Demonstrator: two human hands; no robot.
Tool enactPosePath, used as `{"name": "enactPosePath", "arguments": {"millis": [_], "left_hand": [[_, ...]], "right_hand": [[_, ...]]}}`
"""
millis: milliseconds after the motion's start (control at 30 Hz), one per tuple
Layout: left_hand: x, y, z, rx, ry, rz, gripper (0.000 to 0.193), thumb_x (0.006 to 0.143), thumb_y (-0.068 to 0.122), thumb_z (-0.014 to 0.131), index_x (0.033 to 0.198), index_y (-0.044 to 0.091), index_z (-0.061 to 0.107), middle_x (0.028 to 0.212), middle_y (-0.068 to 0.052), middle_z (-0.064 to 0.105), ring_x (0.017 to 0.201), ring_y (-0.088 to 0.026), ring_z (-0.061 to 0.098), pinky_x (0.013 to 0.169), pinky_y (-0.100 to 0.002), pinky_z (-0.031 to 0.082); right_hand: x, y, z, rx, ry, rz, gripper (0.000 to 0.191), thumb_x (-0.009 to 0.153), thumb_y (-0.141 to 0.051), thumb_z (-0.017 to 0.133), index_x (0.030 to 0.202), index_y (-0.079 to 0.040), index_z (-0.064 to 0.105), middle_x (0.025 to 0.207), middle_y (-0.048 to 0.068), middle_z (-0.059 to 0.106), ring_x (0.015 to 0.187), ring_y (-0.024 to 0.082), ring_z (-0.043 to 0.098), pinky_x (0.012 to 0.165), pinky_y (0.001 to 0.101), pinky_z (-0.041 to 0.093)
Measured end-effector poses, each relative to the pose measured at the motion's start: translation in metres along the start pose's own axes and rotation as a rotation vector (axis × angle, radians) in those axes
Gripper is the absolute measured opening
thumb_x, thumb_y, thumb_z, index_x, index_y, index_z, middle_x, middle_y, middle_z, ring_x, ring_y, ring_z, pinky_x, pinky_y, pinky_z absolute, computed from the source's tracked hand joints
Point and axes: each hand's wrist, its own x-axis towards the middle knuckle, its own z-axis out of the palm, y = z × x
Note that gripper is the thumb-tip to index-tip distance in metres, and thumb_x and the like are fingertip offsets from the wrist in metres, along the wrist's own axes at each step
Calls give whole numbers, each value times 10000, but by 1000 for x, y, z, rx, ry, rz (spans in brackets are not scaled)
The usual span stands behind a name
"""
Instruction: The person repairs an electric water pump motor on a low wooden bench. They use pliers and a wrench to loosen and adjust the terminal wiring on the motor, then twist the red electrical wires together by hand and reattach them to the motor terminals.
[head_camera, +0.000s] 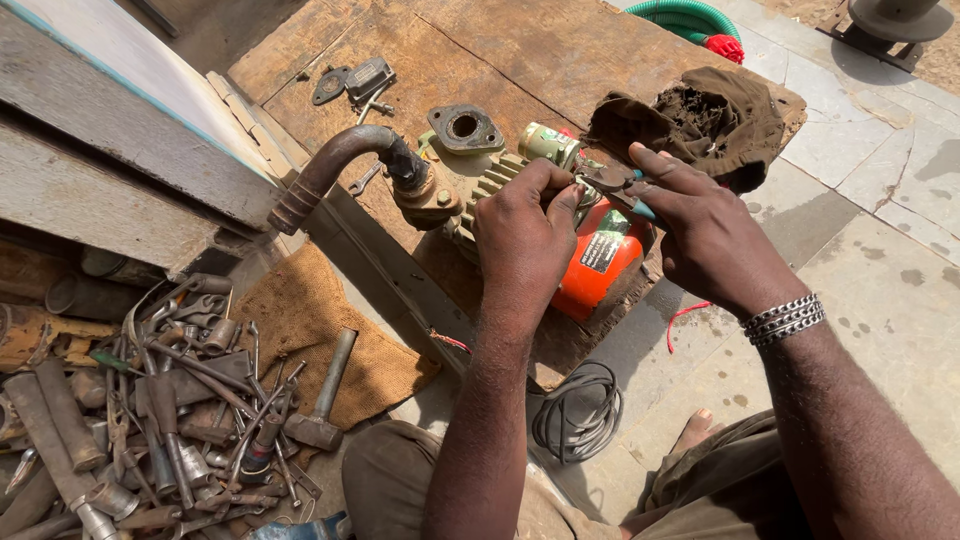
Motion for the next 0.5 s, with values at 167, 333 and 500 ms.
{"name": "enactPosePath", "arguments": {"millis": [167, 333, 500], "left_hand": [[-2, -6, 2, -44, 42, 39, 63, 887, 87, 749, 907, 39, 712, 805, -88, 770, 744, -188, 783, 678, -359, 606], [0, -6, -1, -21, -3, 3, 74, 886, 77, 753, 893, 29, 698, 781, -89, 760, 725, -182, 779, 644, -357, 593], [1, -8, 1, -62, 4, -14, 100, 869, 79, 774, 887, 27, 691, 774, -89, 759, 726, -173, 786, 635, -351, 598]], "right_hand": [[-1, -2, 7, -93, 28, -16, 369, 871, 14, 666, 1235, -39, 705, 1581, 111, 501, 1411, 352, 491, 1123, 472, 443], [3, -13, 4, -110, 69, -39, 284, 926, -35, 673, 1207, -48, 708, 1484, 94, 582, 1344, 318, 556, 1094, 446, 475], [3, -15, 2, -186, 65, -48, 301, 904, 12, 650, 1191, -55, 713, 1399, 82, 631, 1246, 301, 617, 1009, 432, 531]]}}
